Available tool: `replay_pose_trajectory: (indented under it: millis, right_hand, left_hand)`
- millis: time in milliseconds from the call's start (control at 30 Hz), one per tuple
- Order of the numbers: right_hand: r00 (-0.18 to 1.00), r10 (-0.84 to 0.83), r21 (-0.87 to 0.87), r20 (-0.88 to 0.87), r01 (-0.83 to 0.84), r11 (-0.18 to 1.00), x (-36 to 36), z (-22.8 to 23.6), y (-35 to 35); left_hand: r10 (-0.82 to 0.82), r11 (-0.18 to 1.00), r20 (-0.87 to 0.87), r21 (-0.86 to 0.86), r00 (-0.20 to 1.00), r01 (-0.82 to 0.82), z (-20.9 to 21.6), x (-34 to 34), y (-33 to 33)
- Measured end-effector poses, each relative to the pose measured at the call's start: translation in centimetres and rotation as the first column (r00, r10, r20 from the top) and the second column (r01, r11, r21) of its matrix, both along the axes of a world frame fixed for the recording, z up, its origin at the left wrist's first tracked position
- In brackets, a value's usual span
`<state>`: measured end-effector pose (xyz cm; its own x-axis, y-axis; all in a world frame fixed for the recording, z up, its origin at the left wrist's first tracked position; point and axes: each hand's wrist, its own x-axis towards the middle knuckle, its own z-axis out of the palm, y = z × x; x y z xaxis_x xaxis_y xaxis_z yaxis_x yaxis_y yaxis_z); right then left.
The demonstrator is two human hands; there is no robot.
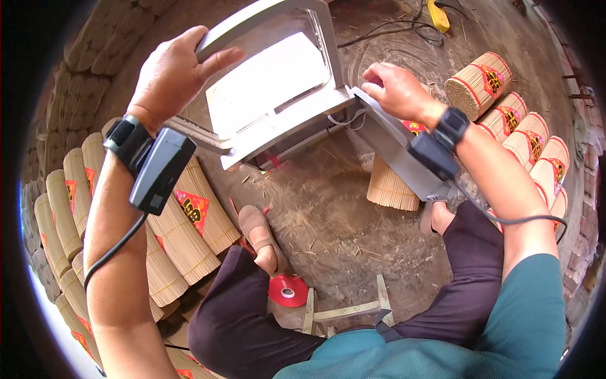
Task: Weighing and bundling incense sticks using an automated packaging scale.
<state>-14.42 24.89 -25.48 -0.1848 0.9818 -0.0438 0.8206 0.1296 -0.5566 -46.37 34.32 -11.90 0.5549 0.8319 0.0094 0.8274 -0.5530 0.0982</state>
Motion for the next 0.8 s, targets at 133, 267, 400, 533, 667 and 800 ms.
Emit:
replay_pose_trajectory:
  millis: [133, 267, 400, 533, 667, 800]
  right_hand:
    - [0.953, 0.301, 0.172, 0.025, -0.301, 0.938, -4.2, 2.9, -5.0]
    - [0.801, 0.558, -0.399, 0.219, -0.448, 0.800, -8.5, 1.6, -8.1]
    - [0.782, 0.495, -0.605, 0.378, -0.196, 0.772, -10.8, -4.2, -7.9]
    - [0.793, 0.348, -0.430, 0.501, -0.121, 0.895, -10.9, -6.7, -8.2]
    - [0.846, 0.312, -0.381, 0.433, -0.142, 0.914, -10.7, -7.7, -8.1]
    - [0.817, 0.432, -0.471, 0.382, -0.230, 0.852, -11.1, -4.3, -8.1]
  left_hand:
    - [0.000, 0.998, -0.079, 0.059, 0.997, 0.005, -0.2, -0.7, 0.0]
    - [0.118, 0.993, -0.058, 0.026, 0.991, -0.117, 2.6, 1.4, -1.4]
    - [0.114, 0.993, -0.022, 0.030, 0.993, -0.114, 2.1, 1.5, -1.2]
    - [0.095, 0.995, 0.023, 0.004, 0.995, -0.095, 1.9, 1.4, -1.0]
    - [0.098, 0.995, 0.003, 0.026, 0.995, -0.098, 2.3, 1.4, -1.2]
    - [0.072, 0.996, -0.005, 0.046, 0.997, -0.072, -0.1, 0.0, -0.2]
